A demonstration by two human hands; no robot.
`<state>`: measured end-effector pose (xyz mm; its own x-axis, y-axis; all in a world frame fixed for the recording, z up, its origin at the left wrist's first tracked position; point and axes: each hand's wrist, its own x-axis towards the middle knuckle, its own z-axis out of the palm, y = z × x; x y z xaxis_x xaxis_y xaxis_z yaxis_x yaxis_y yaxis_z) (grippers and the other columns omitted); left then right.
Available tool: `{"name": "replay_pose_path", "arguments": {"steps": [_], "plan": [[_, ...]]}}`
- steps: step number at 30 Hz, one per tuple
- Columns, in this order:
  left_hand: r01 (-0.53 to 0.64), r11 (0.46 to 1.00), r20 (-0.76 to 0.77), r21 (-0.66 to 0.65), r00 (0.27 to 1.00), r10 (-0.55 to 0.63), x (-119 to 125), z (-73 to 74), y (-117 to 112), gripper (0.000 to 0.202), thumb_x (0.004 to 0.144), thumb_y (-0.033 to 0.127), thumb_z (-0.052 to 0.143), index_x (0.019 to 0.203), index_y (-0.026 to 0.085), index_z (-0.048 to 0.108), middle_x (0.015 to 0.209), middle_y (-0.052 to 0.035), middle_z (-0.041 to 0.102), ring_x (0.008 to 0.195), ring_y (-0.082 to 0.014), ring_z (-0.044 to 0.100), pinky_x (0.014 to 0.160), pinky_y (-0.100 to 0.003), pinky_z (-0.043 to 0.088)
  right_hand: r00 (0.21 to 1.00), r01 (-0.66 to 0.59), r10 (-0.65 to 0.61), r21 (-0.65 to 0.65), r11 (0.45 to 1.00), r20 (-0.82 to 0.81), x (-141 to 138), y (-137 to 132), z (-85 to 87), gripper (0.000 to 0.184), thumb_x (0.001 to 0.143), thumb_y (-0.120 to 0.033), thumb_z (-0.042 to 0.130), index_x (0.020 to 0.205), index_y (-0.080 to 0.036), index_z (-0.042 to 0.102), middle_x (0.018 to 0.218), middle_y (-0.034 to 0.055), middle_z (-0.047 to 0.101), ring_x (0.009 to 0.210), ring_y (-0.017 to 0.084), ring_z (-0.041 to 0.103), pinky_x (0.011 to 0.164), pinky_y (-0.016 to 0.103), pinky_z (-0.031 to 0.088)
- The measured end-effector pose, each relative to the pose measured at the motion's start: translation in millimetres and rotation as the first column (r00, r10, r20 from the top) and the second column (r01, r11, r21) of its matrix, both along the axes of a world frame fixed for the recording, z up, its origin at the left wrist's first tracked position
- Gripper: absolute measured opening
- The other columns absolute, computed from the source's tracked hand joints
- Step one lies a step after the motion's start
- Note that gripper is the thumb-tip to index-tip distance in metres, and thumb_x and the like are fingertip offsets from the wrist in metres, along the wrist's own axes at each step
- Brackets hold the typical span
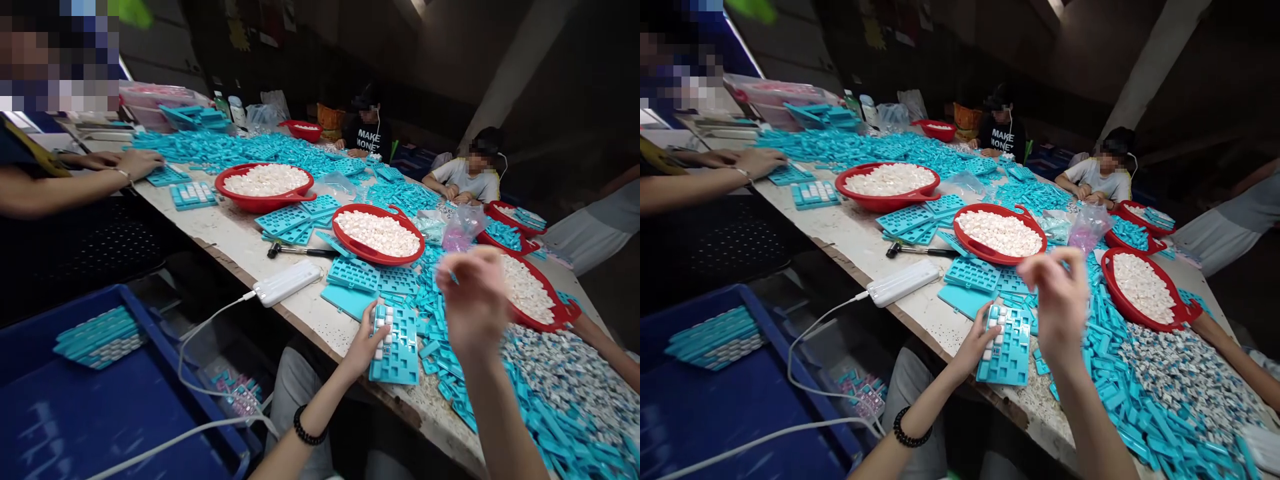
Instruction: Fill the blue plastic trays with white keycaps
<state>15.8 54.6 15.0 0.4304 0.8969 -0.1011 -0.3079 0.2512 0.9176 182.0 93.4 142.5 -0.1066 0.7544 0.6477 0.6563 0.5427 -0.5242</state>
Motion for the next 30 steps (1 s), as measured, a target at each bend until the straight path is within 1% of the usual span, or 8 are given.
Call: {"name": "replay_pose_path", "arguments": {"steps": [2,4,8,12,15,20,24,30], "plan": [[-0.007,1.000,-0.027,0.011,1.000,0.007,-0.1,-0.5,-0.1,0.077,0.082,0.047,0.069,0.146,0.025,0.033,0.145,-0.0125,0.054,0.133,-0.0312,0.052,0.109,-0.041,0.040,0.996,0.094,-0.093,-0.104,0.990,0.011,-10.2,35.6,-2.2,0.015,0.099,-0.023,0.051,0.106,-0.024,0.065,0.107,0.0065,0.069,0.097,0.019,0.066,0.083,0.033,0.054],[-0.008,1.000,-0.067,-0.009,0.998,0.008,-0.8,-1.3,-0.2,0.070,0.081,0.049,0.068,0.138,0.023,0.038,0.135,-0.0123,0.061,0.122,-0.0307,0.060,0.102,-0.040,0.045,0.971,0.238,-0.226,-0.311,0.920,0.074,-16.5,73.9,-5.3,0.017,0.092,-0.015,0.055,0.104,-0.020,0.065,0.103,0.0058,0.070,0.094,0.018,0.066,0.084,0.030,0.053],[-0.016,1.000,-0.122,-0.019,0.992,0.014,-3.5,-2.4,0.4,0.058,0.078,0.054,0.069,0.119,0.022,0.045,0.111,-0.0095,0.068,0.103,-0.0294,0.067,0.091,-0.039,0.051,0.937,0.348,-0.327,-0.426,0.835,0.126,-16.0,129.3,-15.7,0.014,0.074,-0.003,0.066,0.079,-0.016,0.068,0.083,0.0075,0.072,0.088,0.023,0.068,0.083,0.032,0.052],[0.003,1.000,-0.133,-0.012,0.991,-0.005,-4.1,-1.0,1.6,0.058,0.079,0.057,0.068,0.120,0.023,0.046,0.105,-0.0076,0.069,0.098,-0.0292,0.068,0.086,-0.039,0.052,0.925,0.369,-0.369,-0.465,0.805,0.095,-14.2,145.0,-27.1,0.020,0.066,0.003,0.065,0.060,-0.016,0.061,0.072,0.0082,0.070,0.087,0.027,0.069,0.083,0.035,0.052],[-0.042,0.999,-0.113,-0.030,0.993,0.038,-2.3,-0.2,2.7,0.060,0.080,0.059,0.067,0.125,0.024,0.048,0.118,-0.0093,0.068,0.109,-0.0307,0.066,0.091,-0.039,0.050,0.930,0.329,-0.368,-0.444,0.834,-0.001,-12.6,142.4,-29.7,0.017,0.070,0.000,0.065,0.067,-0.017,0.065,0.075,0.0061,0.070,0.089,0.025,0.070,0.085,0.034,0.053],[-0.019,0.994,-0.033,-0.111,0.999,0.015,-2.2,-1.1,5.0,0.069,0.075,0.050,0.075,0.132,0.023,0.047,0.133,-0.0112,0.063,0.122,-0.0325,0.060,0.099,-0.039,0.047,0.903,0.225,-0.333,-0.362,0.904,-0.271,-1.1,103.7,-25.5,0.022,0.091,-0.033,0.059,0.109,-0.020,0.064,0.086,0.0028,0.071,0.080,0.019,0.072,0.074,0.030,0.059],[0.068,0.967,0.117,-0.247,0.992,-0.040,-4.2,2.2,5.2,0.079,0.073,0.041,0.077,0.141,0.024,0.040,0.124,-0.0085,0.068,0.115,-0.0299,0.065,0.097,-0.038,0.050,0.851,0.168,-0.300,-0.318,0.933,-0.431,6.3,28.4,-34.6,0.033,0.087,-0.048,0.064,0.100,-0.018,0.065,0.091,0.0067,0.073,0.079,0.020,0.073,0.073,0.031,0.062],[0.111,0.953,0.144,-0.281,0.987,-0.072,-3.6,10.9,6.0,0.069,0.082,0.046,0.073,0.141,0.028,0.040,0.125,-0.0068,0.068,0.114,-0.0273,0.066,0.095,-0.038,0.053,0.881,0.194,-0.302,-0.303,0.933,-0.365,-8.5,-71.9,-79.9,0.014,0.081,-0.031,0.071,0.089,-0.020,0.068,0.079,0.0022,0.072,0.064,0.017,0.070,0.065,0.030,0.060]]}}
